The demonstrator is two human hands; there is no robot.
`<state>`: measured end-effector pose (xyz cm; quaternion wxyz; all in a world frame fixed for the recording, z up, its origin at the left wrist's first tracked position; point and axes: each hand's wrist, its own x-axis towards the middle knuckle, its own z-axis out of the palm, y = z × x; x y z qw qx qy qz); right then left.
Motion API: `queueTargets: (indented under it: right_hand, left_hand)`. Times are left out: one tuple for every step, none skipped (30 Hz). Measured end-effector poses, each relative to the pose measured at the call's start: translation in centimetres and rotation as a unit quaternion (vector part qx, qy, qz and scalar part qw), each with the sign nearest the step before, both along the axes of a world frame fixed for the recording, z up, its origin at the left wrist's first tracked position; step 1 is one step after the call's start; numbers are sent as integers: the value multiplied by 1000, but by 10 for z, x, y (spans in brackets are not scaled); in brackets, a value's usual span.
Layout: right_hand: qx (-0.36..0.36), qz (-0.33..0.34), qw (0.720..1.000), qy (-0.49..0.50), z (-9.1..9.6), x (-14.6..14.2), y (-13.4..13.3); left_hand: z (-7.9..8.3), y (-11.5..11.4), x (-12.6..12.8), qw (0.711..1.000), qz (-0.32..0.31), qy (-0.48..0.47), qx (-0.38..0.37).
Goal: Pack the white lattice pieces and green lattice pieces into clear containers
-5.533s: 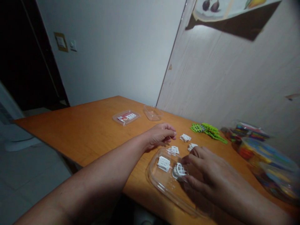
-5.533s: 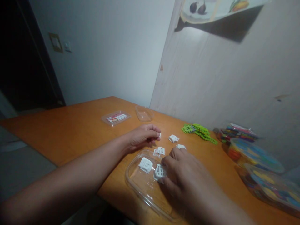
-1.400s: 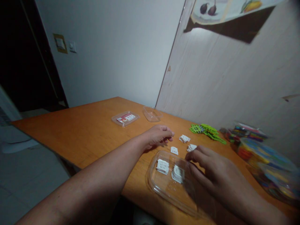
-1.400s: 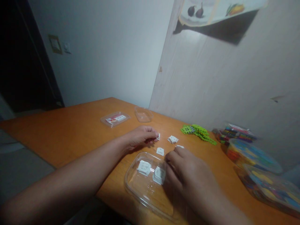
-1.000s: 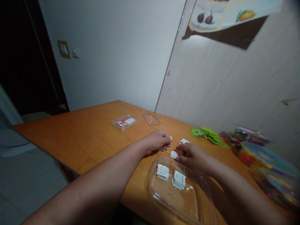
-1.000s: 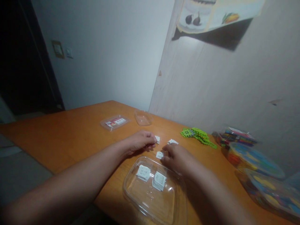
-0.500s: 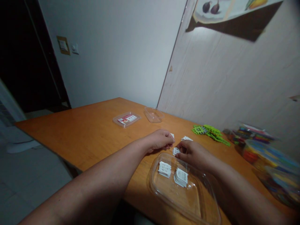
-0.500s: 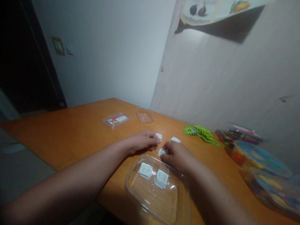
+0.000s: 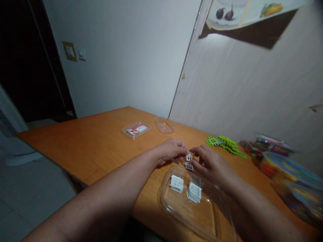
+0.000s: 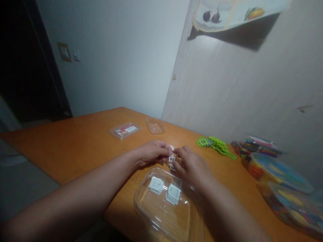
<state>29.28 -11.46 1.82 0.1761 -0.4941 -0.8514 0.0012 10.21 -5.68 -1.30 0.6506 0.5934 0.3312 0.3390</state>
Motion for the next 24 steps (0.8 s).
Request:
queueTargets:
  right_hand:
    - [0, 3, 1000, 5, 0, -1, 0]
    - [0, 3, 1000, 13, -1, -1, 0]
    - [1, -2, 1000, 22, -1, -1, 0]
    - [3, -13, 999, 31, -1, -2, -1]
    - [8, -29, 999, 38, -1, -2, -2]
    - [14, -49, 998, 40, -1, -3, -3]
    - [23, -69, 997, 35, 0, -3, -4]
    - [31, -87, 995, 23, 0, -4, -5]
    - [39, -100, 994, 7, 1, -5, -6]
    - [46, -110, 993, -10, 2, -7, -8]
    - [52, -116, 992, -25, 2, -8, -9]
    - [58, -120, 991, -35, 3, -10, -10]
    - [64, -122, 990, -43, 4, -11, -11]
    - [69, -123, 989, -48, 4, -13, -12]
    - [73, -124, 988, -52, 5, -14, -12]
    - [76, -125, 988, -53, 5, -15, -13]
    - [75, -126, 988, -53, 6, -15, -13]
    - [71, -127, 988, -50, 7, -15, -13]
    - [67, -127, 989, -44, 8, -14, -13]
    - [64, -124, 990, -36, 10, -13, -14]
    - [61, -117, 991, -28, 12, -11, -15]
    - [60, -106, 992, -20, 15, -9, -17]
    - [58, -90, 994, -15, 18, -6, -20]
    - [56, -71, 996, -14, 22, -4, -25]
  left_hand:
    - [0, 0, 0, 1000, -2, 1, 0]
    - [0, 0, 0, 1000, -1, 2, -2]
    - [-1, 0, 0, 1000, 4, 1, -6]
    - [-1, 0, 1, 1000, 13, 0, -11]
    - [-1, 0, 1, 1000, 24, -3, -16]
    - [-1, 0, 1, 999, 35, -6, -20]
    - [-1, 0, 1, 999, 43, -9, -23]
    - [-1, 0, 1, 999, 47, -12, -24]
    - [0, 0, 1, 998, 47, -14, -25]
    - [0, -1, 2, 999, 45, -15, -24]
    - [0, -1, 2, 999, 41, -15, -24]
    - [1, -1, 2, 999, 36, -14, -24]
    - [2, -2, 1, 999, 31, -12, -24]
    - [3, -3, 1, 999, 27, -13, -24]
    - [4, -4, 1, 999, 23, -17, -25]
    - [5, -5, 1, 999, 19, -24, -26]
    - [6, -6, 1, 999, 15, -34, -27]
    - [7, -7, 1, 999, 9, -45, -27]
    - [8, -8, 0, 998, 0, -54, -27]
    - [9, -8, 0, 998, -11, -61, -26]
    - [9, -9, 0, 997, -20, -66, -24]
    - [10, -8, -1, 997, -27, -70, -20]
    - [10, -8, -1, 997, -30, -73, -16]
    - [10, -7, -1, 997, -27, -75, -11]
